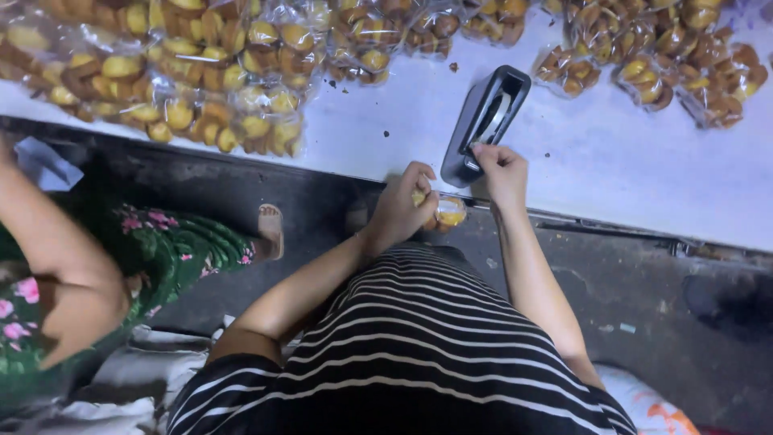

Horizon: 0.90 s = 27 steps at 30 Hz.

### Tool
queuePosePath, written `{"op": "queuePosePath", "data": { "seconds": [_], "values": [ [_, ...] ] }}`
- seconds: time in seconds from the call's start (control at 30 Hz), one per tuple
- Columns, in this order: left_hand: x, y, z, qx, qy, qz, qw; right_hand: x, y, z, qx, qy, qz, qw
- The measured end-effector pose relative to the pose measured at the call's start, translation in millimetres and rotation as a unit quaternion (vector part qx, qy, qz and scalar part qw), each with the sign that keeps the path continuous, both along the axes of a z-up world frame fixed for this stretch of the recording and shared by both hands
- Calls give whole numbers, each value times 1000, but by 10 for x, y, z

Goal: The person is bagging small baked goods by placing them into clear plastic bags and sealing the bags with a tape dispenser.

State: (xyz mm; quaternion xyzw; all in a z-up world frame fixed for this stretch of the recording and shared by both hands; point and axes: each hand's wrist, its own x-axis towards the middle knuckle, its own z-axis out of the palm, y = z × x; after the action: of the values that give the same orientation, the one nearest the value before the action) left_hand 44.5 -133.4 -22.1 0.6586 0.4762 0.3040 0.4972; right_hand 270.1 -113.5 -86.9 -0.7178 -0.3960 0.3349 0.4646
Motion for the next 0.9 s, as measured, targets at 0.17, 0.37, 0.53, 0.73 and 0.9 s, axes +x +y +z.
{"op": "queuePosePath", "data": {
  "seconds": [0.17,0.37,0.53,0.73,0.9],
  "values": [
    [-104,424,-61,26,-13,-33,999,-129,-559,511,-54,-310,71,947],
    [-111,670,-115,44,-37,-66,996,-658,-471,973,87,-35,74,993],
    [-87,808,151,271,-88,-130,950,-937,-293,974,81,-20,53,995],
    [-72,1223,-109,-145,-267,-50,951,-1179,-182,1499,191,-165,55,966],
    [-293,2771,679,200,100,-65,972,-134,147,1314,135,-58,-68,987]
  ]
}}
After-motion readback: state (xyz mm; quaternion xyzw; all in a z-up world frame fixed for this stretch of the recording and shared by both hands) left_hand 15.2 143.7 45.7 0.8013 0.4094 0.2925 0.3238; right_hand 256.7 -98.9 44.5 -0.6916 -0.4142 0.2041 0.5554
